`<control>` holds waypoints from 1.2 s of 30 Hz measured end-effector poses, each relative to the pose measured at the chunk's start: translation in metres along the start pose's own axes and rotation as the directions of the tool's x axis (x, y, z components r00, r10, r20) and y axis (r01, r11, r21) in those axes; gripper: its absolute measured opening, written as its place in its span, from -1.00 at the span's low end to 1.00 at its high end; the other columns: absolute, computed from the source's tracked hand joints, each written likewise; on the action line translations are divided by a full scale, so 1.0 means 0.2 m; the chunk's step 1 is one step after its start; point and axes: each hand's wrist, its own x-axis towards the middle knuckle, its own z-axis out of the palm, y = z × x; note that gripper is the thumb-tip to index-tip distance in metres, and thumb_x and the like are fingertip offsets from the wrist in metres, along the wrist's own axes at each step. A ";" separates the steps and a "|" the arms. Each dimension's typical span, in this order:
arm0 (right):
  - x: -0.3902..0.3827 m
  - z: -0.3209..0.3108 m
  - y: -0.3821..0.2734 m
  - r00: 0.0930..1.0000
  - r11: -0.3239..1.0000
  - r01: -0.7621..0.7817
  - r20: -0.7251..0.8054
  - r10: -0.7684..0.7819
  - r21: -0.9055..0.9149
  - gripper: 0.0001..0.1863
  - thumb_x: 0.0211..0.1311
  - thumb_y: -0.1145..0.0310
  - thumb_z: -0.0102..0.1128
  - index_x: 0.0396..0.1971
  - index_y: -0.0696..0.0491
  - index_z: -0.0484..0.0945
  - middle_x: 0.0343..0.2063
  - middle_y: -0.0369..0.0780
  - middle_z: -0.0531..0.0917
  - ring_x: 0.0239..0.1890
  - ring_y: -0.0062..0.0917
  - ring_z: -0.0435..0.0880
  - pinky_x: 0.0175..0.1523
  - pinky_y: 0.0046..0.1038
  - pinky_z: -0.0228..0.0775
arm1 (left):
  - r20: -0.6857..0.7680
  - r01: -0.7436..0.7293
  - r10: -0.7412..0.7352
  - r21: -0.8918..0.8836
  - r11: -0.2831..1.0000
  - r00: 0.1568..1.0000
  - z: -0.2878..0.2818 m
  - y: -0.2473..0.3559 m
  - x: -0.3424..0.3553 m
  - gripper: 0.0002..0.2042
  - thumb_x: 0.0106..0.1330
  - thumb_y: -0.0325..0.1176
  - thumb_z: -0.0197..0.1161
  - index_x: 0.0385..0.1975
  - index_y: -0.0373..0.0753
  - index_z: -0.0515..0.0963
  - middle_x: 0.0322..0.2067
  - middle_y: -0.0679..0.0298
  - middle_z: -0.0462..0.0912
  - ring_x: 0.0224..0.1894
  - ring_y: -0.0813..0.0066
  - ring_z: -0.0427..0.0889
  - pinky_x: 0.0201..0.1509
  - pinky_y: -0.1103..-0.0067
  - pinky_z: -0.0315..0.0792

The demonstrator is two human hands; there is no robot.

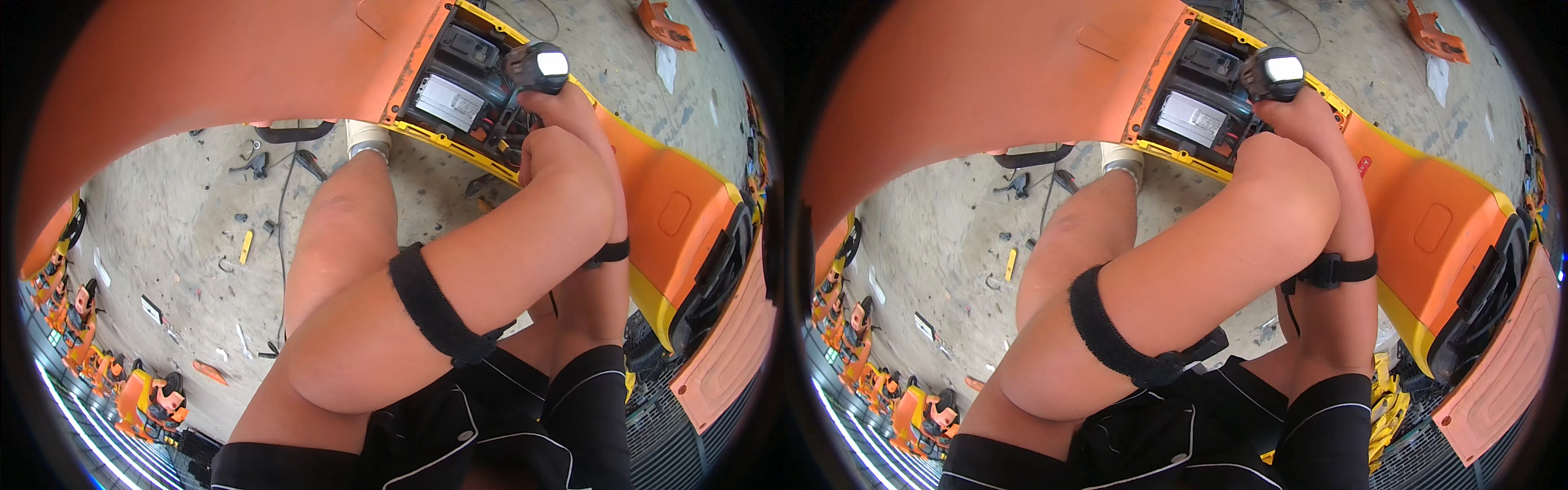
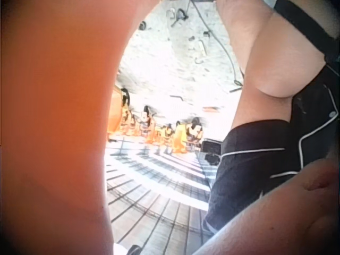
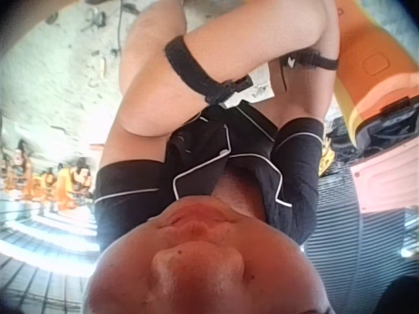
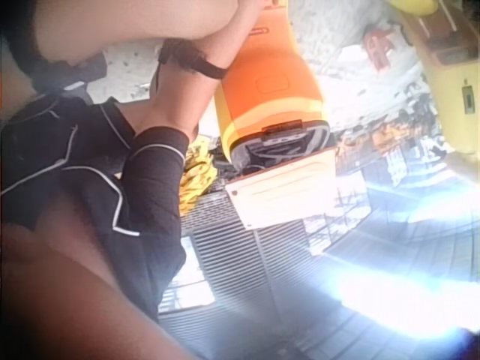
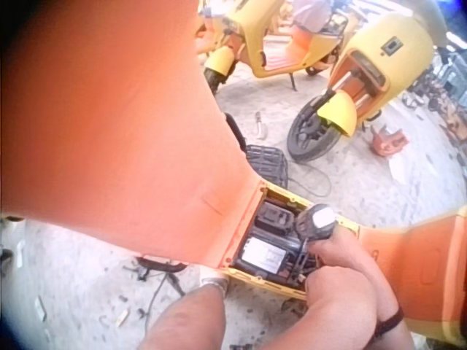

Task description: The person uses a wrench to tighten a bolt on the battery terminal of an orange and yellow scooter. They then switch to a cordless impact driver to tighten bolts on the scooter's body and internal components.

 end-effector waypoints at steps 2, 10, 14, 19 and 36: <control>-0.01 -0.02 0.15 0.987 0.996 0.088 -0.134 -0.086 0.012 -0.51 0.03 0.18 0.46 -0.11 0.23 0.69 -0.26 -0.01 0.77 -0.15 -0.28 0.76 -0.01 -0.32 0.54 | 0.009 -0.086 0.086 0.005 0.996 0.996 -0.02 0.04 0.05 -0.70 0.24 -0.32 0.38 -0.01 -0.07 0.73 -0.02 0.27 0.76 -0.02 0.34 0.77 -0.11 0.44 0.62; -0.07 0.13 0.09 0.965 0.990 0.141 -0.227 -0.134 0.016 -0.58 0.04 0.42 0.47 -0.04 0.16 0.70 -0.19 -0.13 0.78 -0.11 -0.41 0.74 0.00 -0.36 0.56 | 0.024 -0.041 0.041 -0.013 0.999 0.999 -0.01 0.02 0.02 -0.65 0.21 -0.33 0.41 0.03 -0.07 0.71 0.01 0.27 0.75 -0.02 0.33 0.77 -0.16 0.44 0.62; -0.17 -0.12 -0.03 0.990 0.970 -0.084 -0.090 0.106 0.228 -0.61 0.03 0.31 0.45 -0.14 0.19 0.72 -0.25 -0.07 0.79 -0.15 -0.32 0.76 -0.03 -0.31 0.57 | 0.054 -0.082 0.082 -0.006 0.997 0.995 0.00 0.05 0.04 -0.62 0.20 -0.34 0.42 0.06 -0.07 0.70 0.02 0.27 0.74 -0.02 0.32 0.77 -0.18 0.44 0.63; -0.24 -0.23 -0.10 0.996 0.993 0.035 -0.088 -0.025 0.112 -0.64 0.07 0.21 0.41 -0.28 0.22 0.75 -0.42 -0.15 0.78 -0.45 -0.46 0.70 -0.26 -0.37 0.53 | -0.011 -0.029 0.028 -0.038 0.999 1.000 0.02 0.05 -0.02 -0.72 0.16 -0.37 0.45 -0.10 -0.06 0.78 -0.09 0.32 0.80 -0.02 0.39 0.77 -0.09 0.47 0.61; 0.03 -0.14 0.13 0.998 0.927 -0.030 -0.040 0.048 0.374 -0.66 0.10 0.24 0.40 -0.43 0.29 0.68 -0.56 -0.19 0.69 -0.57 -0.52 0.67 -0.42 -0.40 0.52 | -0.069 -0.100 0.099 -0.009 0.995 0.993 -0.01 0.05 -0.07 -0.76 0.23 -0.33 0.31 -0.15 -0.16 0.78 -0.17 0.20 0.81 -0.09 0.26 0.79 -0.07 0.37 0.61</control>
